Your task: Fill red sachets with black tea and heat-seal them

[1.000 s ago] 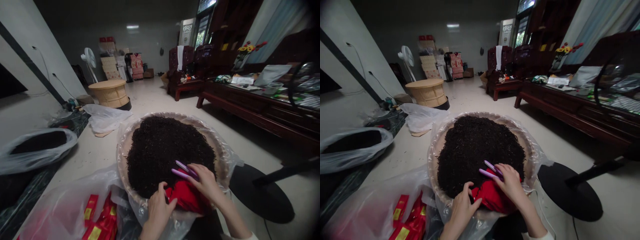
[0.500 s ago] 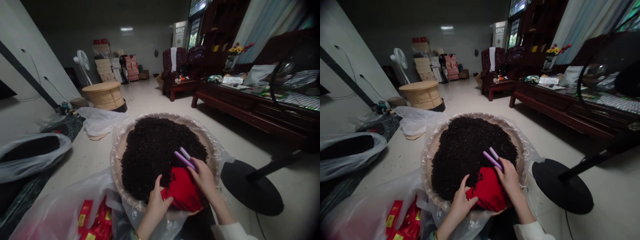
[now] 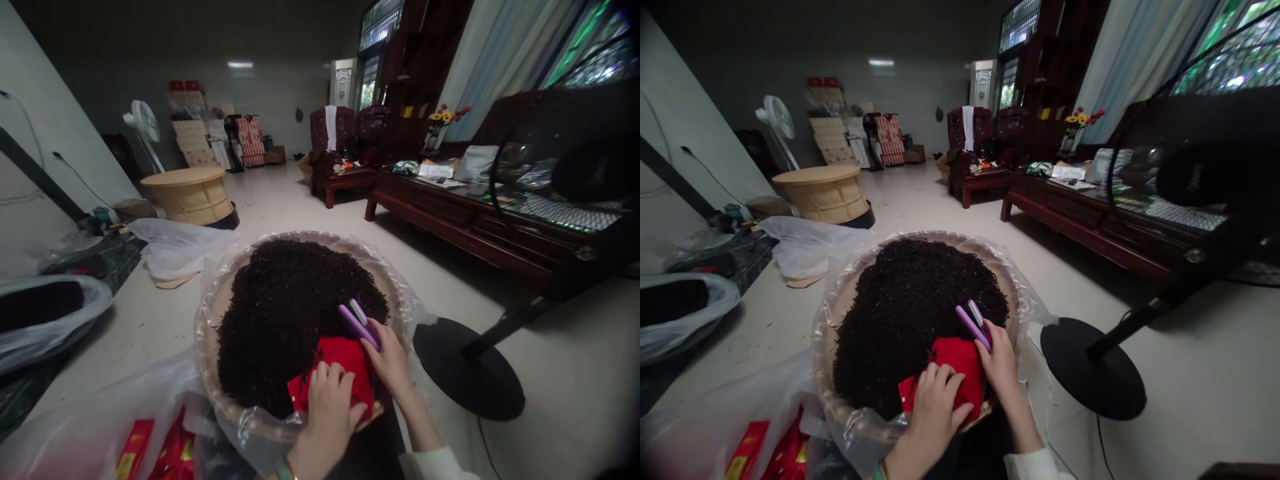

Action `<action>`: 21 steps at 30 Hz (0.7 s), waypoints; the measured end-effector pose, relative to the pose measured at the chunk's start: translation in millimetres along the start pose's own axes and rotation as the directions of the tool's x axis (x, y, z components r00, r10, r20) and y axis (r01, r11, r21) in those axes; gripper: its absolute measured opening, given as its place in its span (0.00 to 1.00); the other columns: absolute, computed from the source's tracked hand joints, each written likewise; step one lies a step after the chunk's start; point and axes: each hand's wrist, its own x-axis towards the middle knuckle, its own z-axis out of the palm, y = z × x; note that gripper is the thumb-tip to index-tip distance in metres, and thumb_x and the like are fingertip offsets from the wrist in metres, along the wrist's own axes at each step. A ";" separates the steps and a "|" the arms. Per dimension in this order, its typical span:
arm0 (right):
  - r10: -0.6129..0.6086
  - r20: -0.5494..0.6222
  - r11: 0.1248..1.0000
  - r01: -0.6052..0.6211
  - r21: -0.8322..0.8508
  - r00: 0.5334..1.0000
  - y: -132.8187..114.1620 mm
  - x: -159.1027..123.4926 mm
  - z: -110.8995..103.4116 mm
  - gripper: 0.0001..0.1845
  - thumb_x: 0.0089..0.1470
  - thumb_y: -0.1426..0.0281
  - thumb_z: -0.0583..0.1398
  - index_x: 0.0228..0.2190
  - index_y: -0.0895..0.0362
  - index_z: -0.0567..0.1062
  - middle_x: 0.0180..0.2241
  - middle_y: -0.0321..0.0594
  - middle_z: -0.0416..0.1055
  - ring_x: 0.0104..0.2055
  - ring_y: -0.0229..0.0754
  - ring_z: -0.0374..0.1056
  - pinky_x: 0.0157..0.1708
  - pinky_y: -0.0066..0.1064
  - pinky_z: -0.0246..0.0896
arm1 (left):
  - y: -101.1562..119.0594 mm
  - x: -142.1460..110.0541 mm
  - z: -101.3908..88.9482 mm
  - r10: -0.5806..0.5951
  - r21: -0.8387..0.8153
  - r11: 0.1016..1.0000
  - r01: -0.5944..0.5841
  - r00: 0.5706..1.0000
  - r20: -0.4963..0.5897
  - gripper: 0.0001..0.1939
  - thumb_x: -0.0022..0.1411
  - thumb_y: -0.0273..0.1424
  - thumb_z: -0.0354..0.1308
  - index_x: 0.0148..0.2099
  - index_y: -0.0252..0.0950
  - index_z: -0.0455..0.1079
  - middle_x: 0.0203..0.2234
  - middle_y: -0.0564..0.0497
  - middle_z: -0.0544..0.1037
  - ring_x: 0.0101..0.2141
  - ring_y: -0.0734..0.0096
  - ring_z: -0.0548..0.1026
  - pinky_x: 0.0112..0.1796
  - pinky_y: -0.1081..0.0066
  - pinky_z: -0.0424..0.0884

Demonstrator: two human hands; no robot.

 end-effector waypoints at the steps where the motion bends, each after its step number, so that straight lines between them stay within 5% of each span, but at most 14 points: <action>1: -0.002 -0.007 1.000 0.002 0.014 1.000 0.6 -1.2 -0.4 0.21 0.54 0.63 0.54 0.50 0.56 0.68 0.43 0.48 0.70 0.45 0.51 0.68 0.47 0.45 0.64 | 2.4 0.5 2.2 0.002 0.021 1.000 -0.002 1.000 -0.004 0.20 0.48 0.32 0.69 0.45 0.37 0.74 0.37 0.47 0.75 0.39 0.54 0.70 0.39 0.54 0.70; 7: 0.012 -0.026 0.997 -0.010 0.071 1.000 9.0 -3.7 -3.9 0.24 0.54 0.63 0.55 0.52 0.55 0.67 0.43 0.47 0.69 0.45 0.51 0.68 0.47 0.46 0.64 | 3.2 -5.7 3.8 0.040 0.043 0.998 -0.039 0.999 -0.032 0.19 0.53 0.29 0.66 0.48 0.38 0.73 0.38 0.47 0.76 0.37 0.57 0.70 0.37 0.57 0.70; 21: 0.045 0.003 0.966 -0.044 0.255 0.999 -11.0 -12.2 -11.5 0.23 0.54 0.63 0.58 0.51 0.55 0.69 0.43 0.46 0.69 0.44 0.49 0.67 0.47 0.45 0.65 | -8.1 15.5 -20.6 0.062 -0.187 0.982 -0.015 0.967 0.248 0.16 0.48 0.35 0.69 0.42 0.40 0.78 0.40 0.48 0.76 0.40 0.59 0.70 0.42 0.63 0.68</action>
